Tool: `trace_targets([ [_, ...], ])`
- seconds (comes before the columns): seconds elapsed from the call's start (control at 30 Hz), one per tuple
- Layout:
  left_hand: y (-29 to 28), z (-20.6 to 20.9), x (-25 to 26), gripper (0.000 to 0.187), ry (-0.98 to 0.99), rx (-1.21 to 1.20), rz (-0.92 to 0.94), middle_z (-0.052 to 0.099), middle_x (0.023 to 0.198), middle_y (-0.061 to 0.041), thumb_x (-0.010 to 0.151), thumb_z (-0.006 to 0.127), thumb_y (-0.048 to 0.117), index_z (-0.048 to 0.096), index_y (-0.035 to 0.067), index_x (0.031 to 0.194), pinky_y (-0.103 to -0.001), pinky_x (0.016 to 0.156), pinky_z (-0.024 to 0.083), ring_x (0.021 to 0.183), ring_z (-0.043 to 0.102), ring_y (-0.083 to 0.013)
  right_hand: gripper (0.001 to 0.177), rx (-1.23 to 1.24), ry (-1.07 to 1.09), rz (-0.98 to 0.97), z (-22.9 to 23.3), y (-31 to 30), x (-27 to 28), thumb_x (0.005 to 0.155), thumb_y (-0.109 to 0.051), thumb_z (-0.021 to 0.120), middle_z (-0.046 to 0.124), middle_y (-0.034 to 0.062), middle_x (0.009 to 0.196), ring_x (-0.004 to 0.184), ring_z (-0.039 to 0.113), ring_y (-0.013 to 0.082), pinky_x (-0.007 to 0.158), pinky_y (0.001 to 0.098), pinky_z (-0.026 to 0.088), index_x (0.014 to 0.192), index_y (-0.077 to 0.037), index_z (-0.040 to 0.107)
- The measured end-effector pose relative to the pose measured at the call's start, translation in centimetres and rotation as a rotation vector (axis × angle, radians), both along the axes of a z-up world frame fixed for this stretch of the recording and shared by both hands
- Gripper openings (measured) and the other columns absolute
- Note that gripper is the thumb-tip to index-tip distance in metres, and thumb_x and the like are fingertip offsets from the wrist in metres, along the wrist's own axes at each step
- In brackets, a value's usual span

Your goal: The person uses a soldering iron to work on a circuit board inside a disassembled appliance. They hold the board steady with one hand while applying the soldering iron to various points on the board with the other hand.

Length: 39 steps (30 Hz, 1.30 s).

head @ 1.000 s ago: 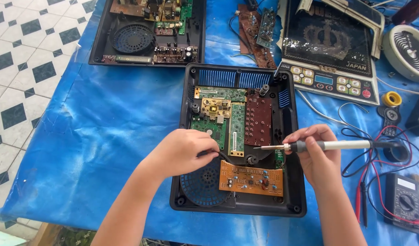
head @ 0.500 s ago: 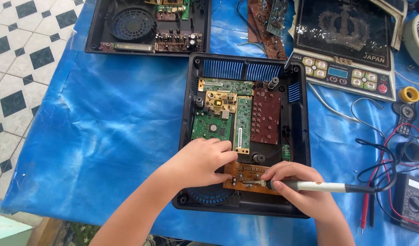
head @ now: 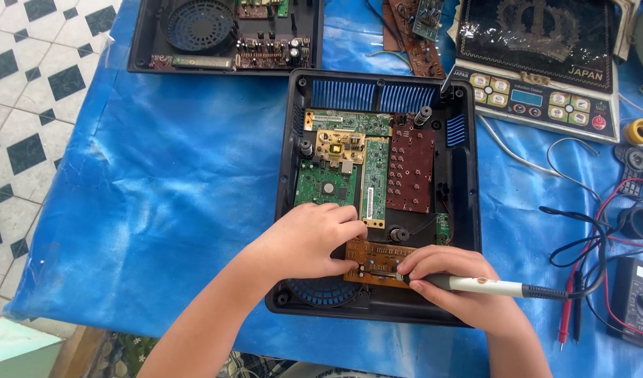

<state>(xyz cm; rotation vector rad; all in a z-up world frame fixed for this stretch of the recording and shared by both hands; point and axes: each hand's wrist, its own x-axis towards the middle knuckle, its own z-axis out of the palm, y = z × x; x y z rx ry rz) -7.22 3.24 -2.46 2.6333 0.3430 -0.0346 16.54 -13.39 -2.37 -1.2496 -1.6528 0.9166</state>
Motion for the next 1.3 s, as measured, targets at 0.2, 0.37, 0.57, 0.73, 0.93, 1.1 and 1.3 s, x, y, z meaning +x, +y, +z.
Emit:
trace_targets([
  [0.2,0.0,-0.3,-0.1,0.039,-0.012,0.013,-0.006,0.062,0.105,-0.005,0.088,0.077,0.042,0.065,0.014,0.113,-0.043,0.066,0.052,0.09,0.064,-0.026,0.005,0.001,0.008,0.007,-0.1,0.0,0.0,0.088,-0.007,0.073,0.081,0.0063,0.097,0.092,0.082,0.0215,0.083,0.0326,0.069,0.089,-0.011,0.072],
  [0.37,0.0,-0.2,0.0,0.038,0.002,0.006,0.0,0.061,0.103,-0.005,0.088,0.077,0.042,0.065,0.014,0.112,-0.043,0.067,0.052,0.09,0.063,-0.0261,0.004,-0.03,0.025,0.004,0.0,-0.1,0.2,0.088,-0.007,0.072,0.081,0.0063,0.095,0.091,0.082,0.0208,0.08,0.0324,0.069,0.088,-0.011,0.072],
  [0.57,-0.1,0.0,-0.1,0.035,-0.015,-0.005,0.005,0.061,0.102,-0.004,0.09,0.076,0.041,0.065,0.015,0.111,-0.043,0.067,0.052,0.089,0.063,-0.0257,0.003,-0.03,0.036,0.006,0.0,0.0,0.1,0.088,-0.008,0.072,0.081,0.0067,0.095,0.09,0.082,0.0206,0.08,0.0322,0.069,0.088,-0.011,0.072],
  [0.73,-0.3,0.5,0.1,0.029,0.009,-0.016,0.035,0.062,0.098,-0.005,0.098,0.064,0.038,0.056,0.012,0.106,-0.043,0.064,0.05,0.086,0.063,-0.0257,0.004,0.009,0.096,-0.043,-0.1,-0.1,0.3,0.091,-0.013,0.071,0.081,0.0078,0.093,0.089,0.082,0.022,0.079,0.0333,0.07,0.088,-0.01,0.072],
  [0.93,-0.4,0.3,0.2,0.012,-0.05,-0.01,0.083,0.058,0.092,-0.007,0.104,0.056,0.019,0.054,0.008,0.106,-0.038,0.051,0.05,0.069,0.06,-0.0237,0.006,0.077,0.162,-0.089,-1.0,-0.3,1.5,0.09,-0.014,0.072,0.079,0.0103,0.096,0.091,0.081,0.0252,0.08,0.0357,0.07,0.087,-0.01,0.071],
  [1.1,0.0,-3.4,0.4,0.014,-0.221,0.284,0.15,0.056,0.095,0.0,0.099,0.055,0.02,0.059,0.012,0.11,-0.036,0.07,0.058,0.09,0.066,-0.0245,0.019,0.126,0.225,-0.241,-0.9,0.7,3.0,0.068,0.007,0.082,0.078,0.0246,0.098,0.095,0.078,0.042,0.081,0.0533,0.064,0.081,-0.005,0.074],
  [1.3,-0.5,-2.5,0.2,0.023,-0.254,0.49,0.13,0.055,0.117,-0.004,0.093,0.062,0.017,0.062,0.014,0.117,-0.035,0.084,0.047,0.107,0.057,-0.0218,0.011,0.087,0.119,-0.147,2.3,4.5,4.3,0.079,0.006,0.074,0.075,0.023,0.101,0.096,0.077,0.0395,0.085,0.0526,0.066,0.083,-0.004,0.072],
])
